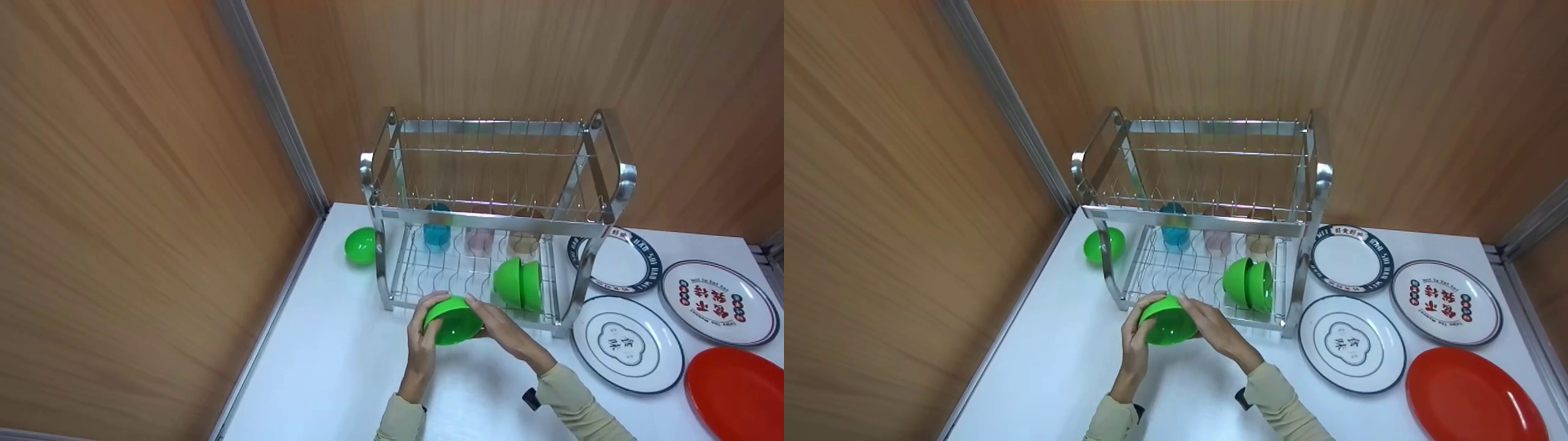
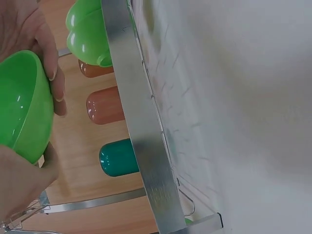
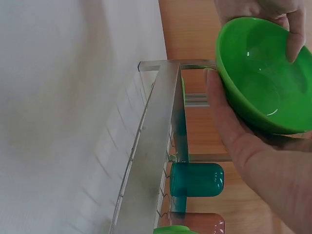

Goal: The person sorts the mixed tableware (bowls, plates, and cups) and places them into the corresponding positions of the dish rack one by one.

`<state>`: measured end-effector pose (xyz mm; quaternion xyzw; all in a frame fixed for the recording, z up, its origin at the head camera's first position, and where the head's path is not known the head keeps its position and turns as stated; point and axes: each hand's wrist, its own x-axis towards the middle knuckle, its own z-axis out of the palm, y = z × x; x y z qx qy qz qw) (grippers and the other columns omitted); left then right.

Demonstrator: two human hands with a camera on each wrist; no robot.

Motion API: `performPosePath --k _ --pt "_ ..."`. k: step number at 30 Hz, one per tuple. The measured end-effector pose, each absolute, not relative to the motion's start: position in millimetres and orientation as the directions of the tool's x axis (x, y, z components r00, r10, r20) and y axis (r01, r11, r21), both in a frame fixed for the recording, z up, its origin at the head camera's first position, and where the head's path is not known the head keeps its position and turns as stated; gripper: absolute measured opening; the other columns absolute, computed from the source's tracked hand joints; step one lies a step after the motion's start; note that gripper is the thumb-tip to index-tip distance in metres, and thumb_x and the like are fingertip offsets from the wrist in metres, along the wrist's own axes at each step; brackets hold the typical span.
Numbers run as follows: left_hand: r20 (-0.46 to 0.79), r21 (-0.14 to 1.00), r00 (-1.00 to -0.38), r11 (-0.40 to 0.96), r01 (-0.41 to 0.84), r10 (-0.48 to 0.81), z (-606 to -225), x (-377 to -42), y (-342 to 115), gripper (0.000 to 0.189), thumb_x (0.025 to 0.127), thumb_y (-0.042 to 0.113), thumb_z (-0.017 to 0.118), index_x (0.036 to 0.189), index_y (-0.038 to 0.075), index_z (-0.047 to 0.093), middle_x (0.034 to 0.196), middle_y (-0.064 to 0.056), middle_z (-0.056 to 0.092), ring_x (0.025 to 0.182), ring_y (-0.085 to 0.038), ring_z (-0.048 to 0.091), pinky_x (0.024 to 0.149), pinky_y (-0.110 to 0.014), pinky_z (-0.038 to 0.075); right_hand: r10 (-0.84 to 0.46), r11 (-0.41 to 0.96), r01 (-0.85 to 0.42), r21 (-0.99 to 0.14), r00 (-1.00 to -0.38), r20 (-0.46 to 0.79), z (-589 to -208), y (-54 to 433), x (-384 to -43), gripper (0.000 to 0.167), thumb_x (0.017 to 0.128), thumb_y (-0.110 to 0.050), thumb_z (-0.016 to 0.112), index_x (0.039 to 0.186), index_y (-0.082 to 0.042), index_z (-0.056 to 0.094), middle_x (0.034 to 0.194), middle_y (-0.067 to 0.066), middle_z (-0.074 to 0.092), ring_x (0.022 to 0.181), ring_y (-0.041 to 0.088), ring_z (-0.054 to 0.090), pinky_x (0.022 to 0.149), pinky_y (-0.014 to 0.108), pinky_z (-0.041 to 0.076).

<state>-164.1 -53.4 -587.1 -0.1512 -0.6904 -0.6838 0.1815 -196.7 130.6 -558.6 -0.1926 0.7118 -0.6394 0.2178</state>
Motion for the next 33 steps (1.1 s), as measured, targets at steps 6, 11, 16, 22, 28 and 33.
performPosePath --k 6,11,16,22,28,33 --pt "0.489 0.871 -0.872 0.043 0.489 0.016 -588 -166 -53 0.030 0.100 0.008 0.056 0.128 0.014 0.066 0.137 -0.010 0.059 0.125 -0.024 0.055 0.105 -0.036 0.047 -0.602 0.089 0.069 -0.994 -0.791 -0.108 -557 132 -197 0.060 0.112 -0.043 0.030 0.148 0.004 0.043 0.135 0.022 0.053 0.118 0.032 0.060 0.104 0.052 0.051" --pt "0.463 0.885 -0.886 0.043 0.463 0.004 -587 -166 -52 0.026 0.101 0.000 0.055 0.122 0.010 0.068 0.135 -0.013 0.060 0.125 -0.025 0.056 0.104 -0.035 0.048 -0.605 0.096 0.063 -0.993 -0.789 -0.109 -559 133 -197 0.058 0.111 -0.040 0.036 0.151 0.002 0.041 0.132 0.018 0.057 0.117 0.031 0.060 0.105 0.054 0.049" --pt "0.492 0.869 -0.870 0.046 0.492 0.028 -576 -165 -53 0.024 0.098 -0.006 0.057 0.119 -0.001 0.068 0.132 -0.024 0.061 0.124 -0.032 0.057 0.105 -0.035 0.047 -0.606 0.077 0.029 -0.997 -0.792 -0.070 -561 135 -197 0.055 0.111 -0.036 0.039 0.152 0.002 0.041 0.128 0.015 0.061 0.116 0.032 0.061 0.105 0.059 0.046" --pt "0.532 0.845 -0.844 0.025 0.534 0.067 -553 -158 -57 0.022 0.097 -0.006 0.061 0.117 -0.004 0.069 0.129 -0.027 0.062 0.123 -0.033 0.059 0.104 -0.034 0.049 -0.582 0.086 -0.032 -0.996 -0.813 -0.024 -562 138 -199 0.050 0.110 -0.029 0.044 0.151 0.000 0.044 0.128 0.015 0.059 0.115 0.032 0.060 0.103 0.052 0.049" --pt "0.547 0.835 -0.835 0.024 0.549 0.054 -552 -160 -62 0.027 0.093 -0.006 0.068 0.120 -0.007 0.069 0.130 -0.029 0.061 0.126 -0.035 0.057 0.108 -0.032 0.047 -0.505 0.202 -0.119 -0.972 -0.863 0.001 -561 140 -200 0.053 0.104 -0.028 0.059 0.149 -0.004 0.046 0.136 0.016 0.053 0.116 0.028 0.055 0.099 0.038 0.050" --pt "0.532 0.844 -0.847 0.075 0.531 0.006 -552 -162 -67 0.031 0.092 -0.005 0.071 0.122 -0.008 0.066 0.128 -0.025 0.063 0.126 -0.032 0.058 0.113 -0.034 0.043 -0.436 0.266 -0.158 -0.951 -0.900 0.028 -559 138 -202 0.064 0.096 -0.032 0.070 0.149 -0.008 0.046 0.142 0.017 0.050 0.120 0.031 0.052 0.102 0.046 0.047"
